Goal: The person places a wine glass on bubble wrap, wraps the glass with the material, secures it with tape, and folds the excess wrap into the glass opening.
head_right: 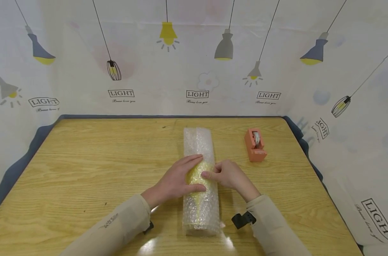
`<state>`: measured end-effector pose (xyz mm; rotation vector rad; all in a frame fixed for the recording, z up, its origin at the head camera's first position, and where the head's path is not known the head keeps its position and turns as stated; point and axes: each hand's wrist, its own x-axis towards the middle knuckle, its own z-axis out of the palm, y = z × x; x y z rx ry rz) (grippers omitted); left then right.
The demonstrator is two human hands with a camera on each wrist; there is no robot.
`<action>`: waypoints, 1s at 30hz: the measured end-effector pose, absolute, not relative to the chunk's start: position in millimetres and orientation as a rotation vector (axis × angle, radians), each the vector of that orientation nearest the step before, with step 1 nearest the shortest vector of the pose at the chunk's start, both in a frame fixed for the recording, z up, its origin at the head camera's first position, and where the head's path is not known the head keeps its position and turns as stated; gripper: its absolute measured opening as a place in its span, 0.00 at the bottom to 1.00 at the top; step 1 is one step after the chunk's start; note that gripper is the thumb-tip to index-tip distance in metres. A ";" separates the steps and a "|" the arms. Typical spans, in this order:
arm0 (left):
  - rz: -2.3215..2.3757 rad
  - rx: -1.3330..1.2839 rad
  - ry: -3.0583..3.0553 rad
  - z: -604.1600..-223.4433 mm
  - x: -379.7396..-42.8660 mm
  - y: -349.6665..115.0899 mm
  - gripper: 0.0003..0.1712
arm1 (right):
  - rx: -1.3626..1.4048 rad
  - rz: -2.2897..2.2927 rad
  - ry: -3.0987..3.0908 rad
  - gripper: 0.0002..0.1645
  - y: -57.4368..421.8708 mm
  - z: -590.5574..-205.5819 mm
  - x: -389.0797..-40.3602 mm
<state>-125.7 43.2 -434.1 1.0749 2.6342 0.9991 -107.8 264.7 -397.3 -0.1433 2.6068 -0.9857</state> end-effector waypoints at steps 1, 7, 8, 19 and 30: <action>0.996 1.076 2.637 -434.1 -125.8 42.8 0.55 | -0.145 -0.991 2.610 0.31 264.3 -397.6 -107.9; 0.948 1.120 2.680 -433.1 -126.2 40.6 0.55 | -0.193 -1.001 2.646 0.31 262.4 -398.1 -107.3; 0.934 1.134 2.693 -432.8 -126.2 40.2 0.55 | -0.202 -0.999 2.654 0.30 262.2 -398.2 -107.0; 0.909 1.202 2.740 -430.5 -125.0 33.1 0.55 | -0.321 -1.036 2.718 0.27 257.4 -398.6 -106.9; 0.943 1.175 2.738 -428.3 -124.9 19.4 0.55 | -0.366 -1.066 2.737 0.26 258.0 -399.3 -109.3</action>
